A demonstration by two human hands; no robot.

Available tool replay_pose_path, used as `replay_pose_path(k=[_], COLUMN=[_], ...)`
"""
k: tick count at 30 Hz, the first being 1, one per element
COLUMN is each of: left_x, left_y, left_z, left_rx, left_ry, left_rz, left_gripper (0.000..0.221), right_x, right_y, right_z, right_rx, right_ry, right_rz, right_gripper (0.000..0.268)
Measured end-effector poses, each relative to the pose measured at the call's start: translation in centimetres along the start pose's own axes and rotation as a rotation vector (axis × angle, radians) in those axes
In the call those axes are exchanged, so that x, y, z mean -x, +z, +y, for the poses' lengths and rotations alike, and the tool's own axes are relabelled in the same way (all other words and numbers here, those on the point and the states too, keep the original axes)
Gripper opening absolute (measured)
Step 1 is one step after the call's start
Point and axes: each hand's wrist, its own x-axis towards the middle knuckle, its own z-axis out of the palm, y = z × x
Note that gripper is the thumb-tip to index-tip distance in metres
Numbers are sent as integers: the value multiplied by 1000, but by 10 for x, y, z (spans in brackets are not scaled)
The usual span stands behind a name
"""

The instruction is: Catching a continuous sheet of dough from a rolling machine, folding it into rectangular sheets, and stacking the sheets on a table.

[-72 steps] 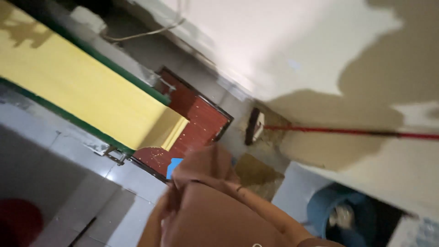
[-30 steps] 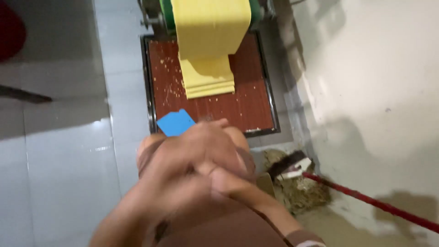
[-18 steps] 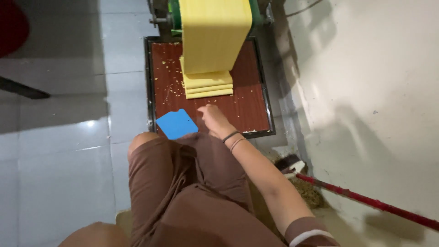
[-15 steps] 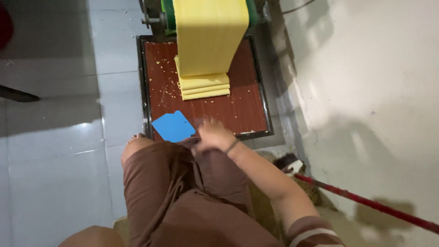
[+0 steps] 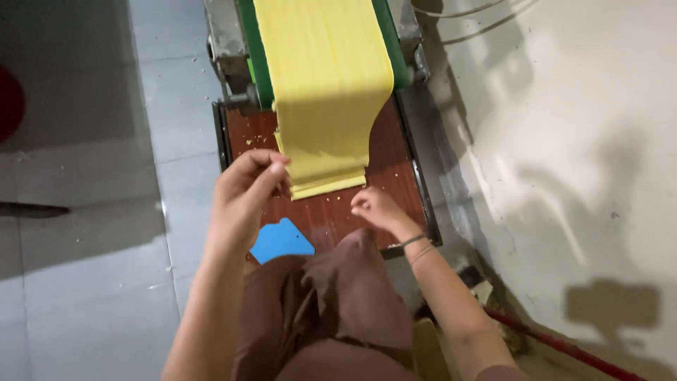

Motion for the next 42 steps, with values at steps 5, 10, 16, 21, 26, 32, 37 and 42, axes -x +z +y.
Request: replay_pose_path(k=[5, 10, 16, 21, 26, 32, 37, 42], left_x=[-106, -155, -200, -206, -205, -183, -188, -197], left_y=[-21, 1, 4, 1, -2, -4, -6, -35], left_z=[-186, -189, -237, -250, -279, -258, -270, -326], left_rx=[475, 568, 593, 514, 572, 260, 23, -432], left_ry=[-343, -338, -208, -195, -88, -78, -39, -64], left_rz=[185, 122, 93, 33, 2, 55, 186, 131], left_gripper=[29, 54, 57, 62, 65, 45, 18, 32], right_x=[-119, -163, -157, -156, -178, -169, -178, -199], right_y=[-46, -97, -111, -117, -110, -99, -79, -45], right_z=[73, 61, -4, -19, 15, 3, 30, 78], right_rx=[-803, -900, -1181, -1240, -1238, -1216, -1061, -1069], right_ry=[-71, -224, -203, -205, -391, -428, -369, -276], right_rz=[498, 672, 732, 758, 688, 811, 821, 800], right_gripper=[59, 86, 46, 48, 34, 22, 21, 25])
